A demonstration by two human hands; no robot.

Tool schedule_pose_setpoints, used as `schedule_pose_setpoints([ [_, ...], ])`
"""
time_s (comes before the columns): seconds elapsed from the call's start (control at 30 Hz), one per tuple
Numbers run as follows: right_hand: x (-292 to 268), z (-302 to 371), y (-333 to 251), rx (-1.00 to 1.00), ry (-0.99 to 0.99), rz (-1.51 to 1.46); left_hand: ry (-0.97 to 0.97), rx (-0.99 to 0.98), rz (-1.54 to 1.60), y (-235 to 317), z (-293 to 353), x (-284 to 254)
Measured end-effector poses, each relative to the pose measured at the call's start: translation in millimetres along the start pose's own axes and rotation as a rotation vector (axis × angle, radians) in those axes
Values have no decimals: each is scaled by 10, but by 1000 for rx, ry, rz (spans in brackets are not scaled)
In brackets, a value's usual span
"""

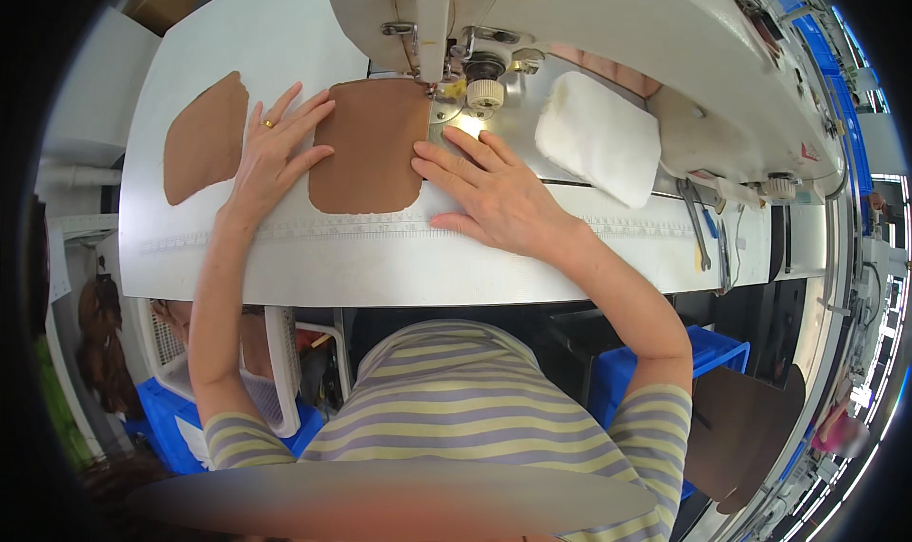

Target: Sewing brown leather patches onto white fabric liners using an industrial sewing machine.

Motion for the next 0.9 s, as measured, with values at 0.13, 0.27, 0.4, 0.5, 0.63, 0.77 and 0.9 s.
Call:
schedule_pose_setpoints([
  [0.13, -25, 49, -142, -70, 36, 15, 77, 143, -44, 8, 105, -48],
  [0.27, -11, 73, -140, -86, 44, -25, -168, 211, 182, 570, 167, -316],
  [0.4, -3, 59, -127, -94, 53, -53, -242, 413, -109, 882, 209, -318],
  [0.5, -3, 57, -121, -70, 25, -83, -152, 494, -141, 833, 184, -197],
  [0.63, 15, 48, -110, -93, 77, -103, -12, 408, 61, 761, 109, 26],
  [0.77, 0, 37, -105, -92, 91, -123, 129, 413, 242, 736, 57, 152],
  [0.9, 6, 51, 29, -66, 212, -198, 147, 439, 200, 825, 60, 108],
])
Point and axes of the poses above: each hand's wrist, its own z-axis away from the middle knuckle, its own x-axis out of the palm, y = z × x, the point moved 1 cm from there along -z, towards the middle knuckle
